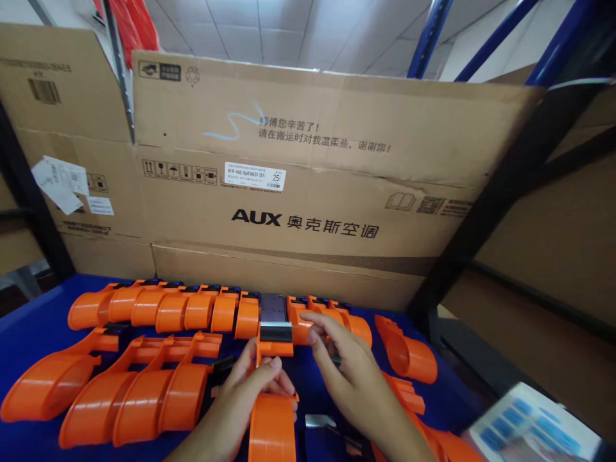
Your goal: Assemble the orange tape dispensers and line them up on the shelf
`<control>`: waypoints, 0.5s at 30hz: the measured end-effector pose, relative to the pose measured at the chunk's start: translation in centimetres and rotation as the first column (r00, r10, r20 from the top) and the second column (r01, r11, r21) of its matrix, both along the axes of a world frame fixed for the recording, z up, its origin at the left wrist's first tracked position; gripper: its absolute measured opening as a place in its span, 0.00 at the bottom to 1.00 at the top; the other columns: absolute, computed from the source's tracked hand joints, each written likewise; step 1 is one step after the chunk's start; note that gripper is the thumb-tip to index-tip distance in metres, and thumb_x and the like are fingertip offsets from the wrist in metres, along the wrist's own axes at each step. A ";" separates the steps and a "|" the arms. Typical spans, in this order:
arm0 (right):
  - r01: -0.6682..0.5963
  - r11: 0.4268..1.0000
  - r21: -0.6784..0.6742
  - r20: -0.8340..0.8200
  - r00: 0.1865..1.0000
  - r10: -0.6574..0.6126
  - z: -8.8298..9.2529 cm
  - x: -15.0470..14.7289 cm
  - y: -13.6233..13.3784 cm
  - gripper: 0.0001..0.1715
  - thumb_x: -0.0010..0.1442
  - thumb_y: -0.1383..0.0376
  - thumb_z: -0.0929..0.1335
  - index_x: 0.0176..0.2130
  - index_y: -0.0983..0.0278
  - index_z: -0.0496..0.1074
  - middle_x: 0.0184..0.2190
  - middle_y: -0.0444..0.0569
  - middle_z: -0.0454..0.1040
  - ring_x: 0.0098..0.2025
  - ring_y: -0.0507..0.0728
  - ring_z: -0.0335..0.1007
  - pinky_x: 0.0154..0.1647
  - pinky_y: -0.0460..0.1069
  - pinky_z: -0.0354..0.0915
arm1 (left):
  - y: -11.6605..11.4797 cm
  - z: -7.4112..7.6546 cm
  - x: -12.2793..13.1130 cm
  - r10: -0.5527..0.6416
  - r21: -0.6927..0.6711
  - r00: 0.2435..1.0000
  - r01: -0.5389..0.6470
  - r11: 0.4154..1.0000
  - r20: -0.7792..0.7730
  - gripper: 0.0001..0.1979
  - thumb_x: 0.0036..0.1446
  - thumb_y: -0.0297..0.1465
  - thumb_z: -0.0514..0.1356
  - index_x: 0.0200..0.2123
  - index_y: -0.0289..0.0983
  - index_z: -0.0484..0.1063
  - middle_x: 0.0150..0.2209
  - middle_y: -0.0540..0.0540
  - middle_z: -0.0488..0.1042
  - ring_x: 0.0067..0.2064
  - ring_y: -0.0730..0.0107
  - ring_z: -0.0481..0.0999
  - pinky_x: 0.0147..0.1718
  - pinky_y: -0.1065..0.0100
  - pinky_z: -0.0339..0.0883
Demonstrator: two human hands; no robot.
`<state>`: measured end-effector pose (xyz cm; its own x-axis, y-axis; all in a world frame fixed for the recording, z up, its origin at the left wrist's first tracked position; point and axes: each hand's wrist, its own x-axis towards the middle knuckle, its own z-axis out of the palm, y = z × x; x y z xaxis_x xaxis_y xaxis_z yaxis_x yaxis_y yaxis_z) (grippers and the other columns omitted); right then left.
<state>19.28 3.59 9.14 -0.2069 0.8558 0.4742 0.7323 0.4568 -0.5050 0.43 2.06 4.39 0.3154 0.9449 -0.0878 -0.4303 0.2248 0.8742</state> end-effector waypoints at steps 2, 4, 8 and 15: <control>0.107 0.994 -0.033 0.180 0.979 -0.099 0.2 1.3 0.4 0.15 0.68 0.66 0.63 0.49 0.61 0.75 0.46 0.54 0.79 0.49 0.64 0.73 0.50 0.58 0.67 | -0.1 0.2 0.0 0.015 -0.005 1.000 -0.015 1.000 -0.007 0.14 0.60 0.41 0.64 0.42 0.39 0.68 0.29 0.48 0.80 0.28 0.62 0.82 0.31 0.62 0.74; 0.168 0.981 -0.097 0.377 0.919 -0.120 0.2 2.5 0.4 0.09 0.62 0.69 0.67 0.41 0.61 0.78 0.41 0.54 0.79 0.47 0.66 0.73 0.48 0.58 0.66 | -0.2 0.4 0.0 0.019 -0.014 1.000 -0.019 1.000 -0.013 0.13 0.60 0.40 0.64 0.41 0.40 0.67 0.28 0.50 0.79 0.27 0.62 0.81 0.30 0.61 0.75; 0.216 0.947 -0.239 0.542 0.838 -0.054 0.0 3.2 -0.6 0.08 0.52 0.68 0.74 0.36 0.60 0.79 0.39 0.53 0.79 0.44 0.66 0.73 0.45 0.57 0.66 | -0.2 0.2 -0.1 -0.004 -0.017 0.999 0.004 1.000 -0.035 0.12 0.61 0.39 0.63 0.42 0.40 0.66 0.30 0.49 0.79 0.29 0.60 0.82 0.30 0.62 0.75; 0.267 0.923 -0.276 0.650 0.760 -0.025 -0.7 1.3 -1.1 0.13 0.47 0.66 0.77 0.37 0.65 0.82 0.43 0.61 0.78 0.50 0.71 0.71 0.49 0.60 0.65 | -0.2 -0.3 -0.2 -0.006 0.012 0.997 0.007 1.000 -0.074 0.11 0.63 0.40 0.61 0.42 0.41 0.67 0.32 0.49 0.78 0.32 0.60 0.82 0.33 0.60 0.76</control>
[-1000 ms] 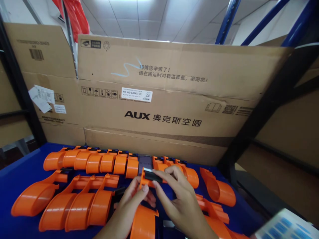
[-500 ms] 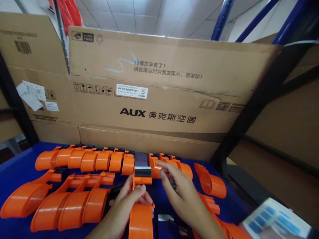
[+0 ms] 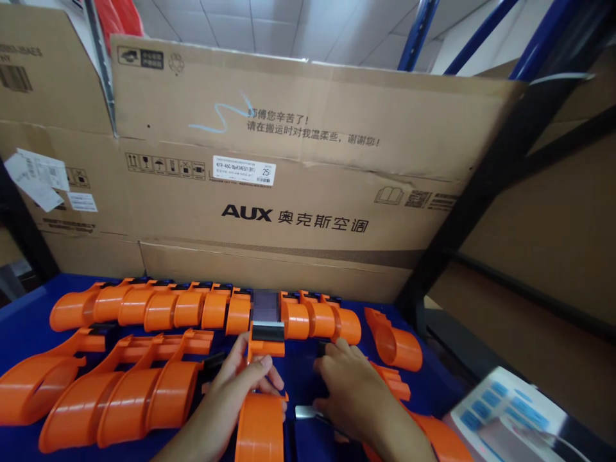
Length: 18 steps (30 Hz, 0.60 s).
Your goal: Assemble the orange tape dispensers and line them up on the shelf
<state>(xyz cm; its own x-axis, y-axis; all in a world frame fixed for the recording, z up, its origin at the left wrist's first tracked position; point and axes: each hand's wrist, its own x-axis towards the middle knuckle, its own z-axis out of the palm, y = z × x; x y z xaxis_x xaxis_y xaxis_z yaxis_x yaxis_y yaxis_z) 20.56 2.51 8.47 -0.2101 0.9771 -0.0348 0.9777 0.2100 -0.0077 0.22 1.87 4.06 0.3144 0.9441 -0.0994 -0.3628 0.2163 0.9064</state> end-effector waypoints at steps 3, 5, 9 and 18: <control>-0.010 1.000 0.001 0.011 1.000 0.010 -0.4 -0.5 0.2 0.14 0.47 0.67 0.78 0.37 0.67 0.82 0.43 0.64 0.78 0.52 0.73 0.70 0.51 0.61 0.64 | 0.0 0.1 0.0 -0.007 0.029 1.000 0.007 1.000 -0.024 0.12 0.63 0.40 0.61 0.43 0.40 0.68 0.32 0.49 0.78 0.32 0.61 0.82 0.34 0.60 0.76; -0.019 1.000 0.005 0.004 1.000 0.019 -0.6 -0.7 0.4 0.14 0.48 0.66 0.77 0.37 0.67 0.81 0.42 0.63 0.78 0.51 0.72 0.70 0.50 0.60 0.64 | 0.0 0.0 0.0 -0.009 0.027 1.000 0.009 1.000 -0.019 0.12 0.63 0.40 0.61 0.44 0.40 0.68 0.32 0.49 0.78 0.32 0.61 0.81 0.34 0.58 0.76; -0.059 0.998 0.019 -0.030 0.998 0.060 -0.8 -1.1 0.5 0.14 0.52 0.62 0.76 0.39 0.65 0.79 0.45 0.60 0.78 0.50 0.69 0.71 0.50 0.57 0.65 | 0.1 -0.1 -0.1 0.011 0.026 1.000 -0.011 1.000 -0.021 0.11 0.63 0.40 0.61 0.44 0.40 0.68 0.32 0.48 0.78 0.33 0.61 0.81 0.35 0.58 0.76; -0.073 0.996 0.051 -0.396 0.914 0.087 -0.7 -1.1 0.3 0.20 0.54 0.69 0.71 0.48 0.61 0.75 0.45 0.55 0.78 0.47 0.64 0.75 0.46 0.54 0.67 | 0.6 0.3 -0.1 0.033 0.049 0.998 -0.031 0.998 -0.044 0.14 0.64 0.39 0.60 0.50 0.40 0.66 0.32 0.51 0.77 0.29 0.64 0.82 0.33 0.64 0.74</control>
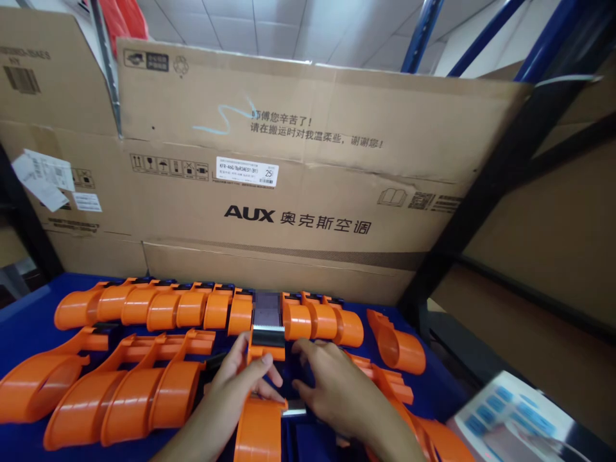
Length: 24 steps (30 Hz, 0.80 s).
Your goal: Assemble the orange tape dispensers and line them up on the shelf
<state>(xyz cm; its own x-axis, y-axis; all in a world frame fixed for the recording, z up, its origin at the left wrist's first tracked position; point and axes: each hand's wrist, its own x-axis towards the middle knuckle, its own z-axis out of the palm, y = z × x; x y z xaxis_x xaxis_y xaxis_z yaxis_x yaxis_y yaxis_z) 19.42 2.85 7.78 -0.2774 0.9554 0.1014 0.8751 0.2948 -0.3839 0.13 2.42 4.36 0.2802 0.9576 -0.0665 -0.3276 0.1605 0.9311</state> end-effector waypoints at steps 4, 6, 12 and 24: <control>-0.040 0.997 0.065 -0.202 0.978 0.052 0.4 -0.1 -0.1 0.24 0.53 0.72 0.70 0.50 0.58 0.73 0.44 0.50 0.78 0.45 0.61 0.75 0.44 0.53 0.69 | 0.2 -0.3 0.0 0.022 0.036 0.999 -0.021 0.999 -0.037 0.17 0.64 0.39 0.61 0.52 0.40 0.65 0.31 0.52 0.77 0.29 0.66 0.83 0.35 0.64 0.75; -0.026 0.996 0.087 -0.320 0.946 0.053 0.2 -0.3 0.2 0.24 0.56 0.71 0.69 0.52 0.57 0.72 0.40 0.48 0.79 0.36 0.58 0.76 0.36 0.51 0.70 | 0.2 -0.3 0.1 0.029 0.041 0.999 -0.028 0.999 -0.041 0.16 0.63 0.39 0.61 0.51 0.40 0.66 0.31 0.51 0.77 0.29 0.65 0.83 0.35 0.63 0.75; 0.065 0.994 0.092 -0.728 0.685 0.022 -1.2 -1.3 1.1 0.16 0.66 0.59 0.68 0.52 0.60 0.73 0.28 0.46 0.78 0.27 0.57 0.76 0.28 0.49 0.72 | 0.3 -0.2 0.0 0.055 0.004 0.998 -0.055 0.998 -0.016 0.19 0.62 0.41 0.62 0.51 0.40 0.66 0.32 0.50 0.77 0.29 0.61 0.84 0.32 0.63 0.75; 0.129 0.981 0.148 -0.910 0.405 0.084 -1.9 -3.6 0.7 0.13 0.63 0.59 0.72 0.47 0.59 0.72 0.43 0.50 0.78 0.43 0.59 0.80 0.46 0.51 0.76 | 0.4 0.2 -0.1 0.111 -0.085 0.989 -0.103 0.991 0.099 0.20 0.60 0.44 0.63 0.49 0.42 0.64 0.29 0.53 0.76 0.29 0.57 0.85 0.30 0.65 0.73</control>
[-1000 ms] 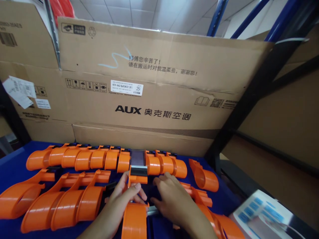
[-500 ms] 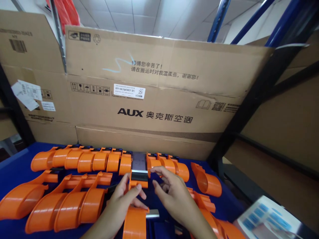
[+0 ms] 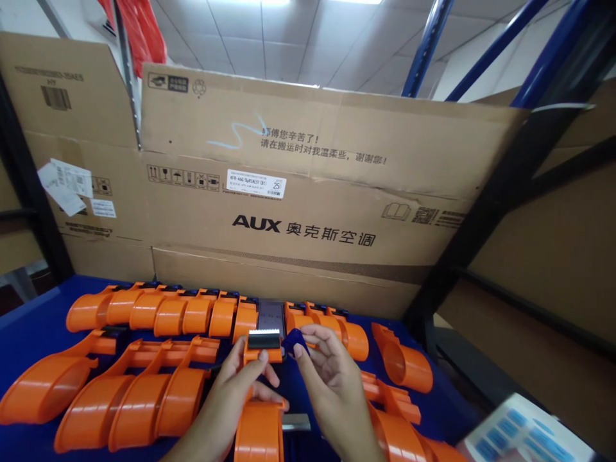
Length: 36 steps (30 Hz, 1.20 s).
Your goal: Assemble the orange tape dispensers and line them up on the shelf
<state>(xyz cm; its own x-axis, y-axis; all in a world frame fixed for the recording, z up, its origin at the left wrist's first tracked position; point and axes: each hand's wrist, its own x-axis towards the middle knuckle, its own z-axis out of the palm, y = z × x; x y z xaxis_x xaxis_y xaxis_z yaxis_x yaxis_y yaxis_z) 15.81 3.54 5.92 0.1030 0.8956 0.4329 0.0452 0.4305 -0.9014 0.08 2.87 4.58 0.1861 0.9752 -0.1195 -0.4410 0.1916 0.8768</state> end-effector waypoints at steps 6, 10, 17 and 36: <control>-0.032 0.999 -0.042 -0.030 0.999 0.031 0.2 0.0 -0.3 0.13 0.60 0.58 0.74 0.43 0.61 0.76 0.41 0.52 0.81 0.43 0.60 0.80 0.47 0.52 0.74 | 0.0 -0.2 0.0 -0.006 0.027 1.000 0.006 1.000 -0.005 0.19 0.60 0.44 0.63 0.49 0.42 0.63 0.28 0.54 0.76 0.25 0.60 0.84 0.30 0.64 0.73; -0.015 1.000 -0.022 -0.024 1.000 0.014 0.1 0.5 0.2 0.13 0.58 0.57 0.75 0.42 0.62 0.78 0.39 0.52 0.82 0.43 0.61 0.78 0.47 0.54 0.73 | 0.1 -0.6 0.0 -0.014 0.047 1.000 0.014 0.999 -0.009 0.21 0.60 0.45 0.63 0.50 0.42 0.63 0.28 0.54 0.76 0.25 0.59 0.83 0.31 0.62 0.74; 0.057 0.998 0.030 -0.042 0.998 -0.055 0.6 0.4 0.2 0.12 0.58 0.57 0.75 0.37 0.62 0.75 0.32 0.48 0.77 0.35 0.58 0.75 0.39 0.50 0.72 | 0.0 -0.4 0.0 0.003 0.035 1.000 -0.003 0.999 -0.022 0.24 0.58 0.46 0.64 0.51 0.42 0.64 0.29 0.53 0.77 0.26 0.59 0.84 0.31 0.62 0.74; -0.006 0.952 0.307 0.620 0.760 -0.195 -0.4 0.6 -1.0 0.03 0.67 0.67 0.64 0.39 0.59 0.67 0.28 0.44 0.74 0.29 0.55 0.74 0.30 0.47 0.66 | 0.0 -0.4 0.0 0.050 0.039 0.999 -0.049 0.998 -0.022 0.28 0.52 0.45 0.70 0.51 0.40 0.68 0.28 0.50 0.81 0.29 0.57 0.85 0.31 0.64 0.77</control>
